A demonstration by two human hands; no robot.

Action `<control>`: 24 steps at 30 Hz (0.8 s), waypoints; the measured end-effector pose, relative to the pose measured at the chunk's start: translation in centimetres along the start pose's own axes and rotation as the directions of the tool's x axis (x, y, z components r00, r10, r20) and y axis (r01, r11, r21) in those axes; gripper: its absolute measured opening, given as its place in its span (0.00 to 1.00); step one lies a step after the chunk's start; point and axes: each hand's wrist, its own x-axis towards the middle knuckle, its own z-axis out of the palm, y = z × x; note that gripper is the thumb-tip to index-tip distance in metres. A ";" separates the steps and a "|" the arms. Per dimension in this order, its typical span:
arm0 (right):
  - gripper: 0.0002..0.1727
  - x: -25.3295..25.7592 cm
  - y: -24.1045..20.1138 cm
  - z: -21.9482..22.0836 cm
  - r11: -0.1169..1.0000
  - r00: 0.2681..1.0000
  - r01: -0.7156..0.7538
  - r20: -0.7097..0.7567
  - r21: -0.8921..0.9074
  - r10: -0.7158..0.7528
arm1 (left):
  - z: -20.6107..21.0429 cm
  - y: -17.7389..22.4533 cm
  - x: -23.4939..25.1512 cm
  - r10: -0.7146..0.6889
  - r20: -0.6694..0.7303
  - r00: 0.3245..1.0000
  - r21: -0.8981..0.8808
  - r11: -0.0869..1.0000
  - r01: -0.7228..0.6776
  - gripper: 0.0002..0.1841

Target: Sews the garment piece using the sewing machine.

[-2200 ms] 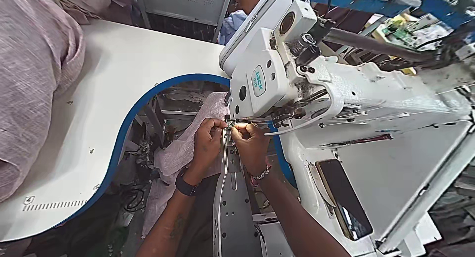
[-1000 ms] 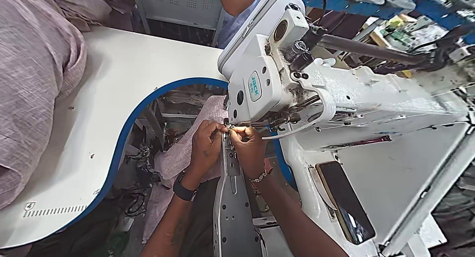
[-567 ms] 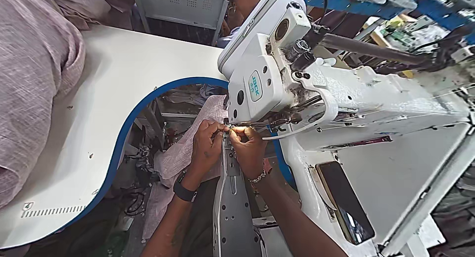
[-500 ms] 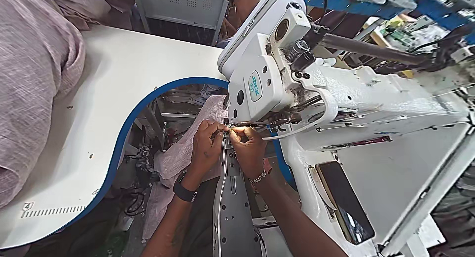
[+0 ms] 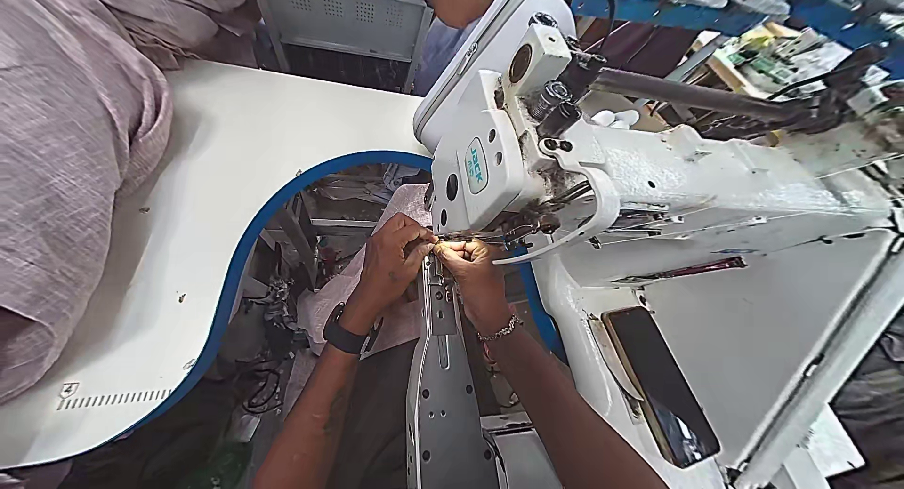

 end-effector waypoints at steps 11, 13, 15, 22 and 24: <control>0.08 -4.1 -0.3 -0.1 0.598 0.677 0.601 -0.060 -0.530 -0.734 | -4.3 -1.2 -1.7 -0.480 -0.197 0.855 -0.634 0.727 0.262 0.10; 0.09 -4.3 0.2 0.9 0.497 0.588 0.694 0.012 -0.521 -0.809 | -4.3 -4.1 -3.4 -0.401 -0.153 0.903 -0.187 0.909 0.372 0.19; 0.09 -4.8 0.7 1.9 0.364 0.502 0.799 0.198 -0.478 -0.842 | -2.7 -6.2 -5.1 -0.386 0.103 0.917 0.109 0.920 0.375 0.48; 0.08 -12.3 -0.7 1.9 0.123 0.123 0.990 0.803 -0.062 -0.584 | -9.6 -7.8 -9.6 -0.701 0.144 0.698 0.560 0.640 0.526 0.19; 0.18 -18.1 -2.5 2.7 0.135 -0.056 0.986 0.966 0.093 -0.254 | -12.3 -0.5 -10.7 -0.530 0.309 0.789 0.487 0.801 0.348 0.17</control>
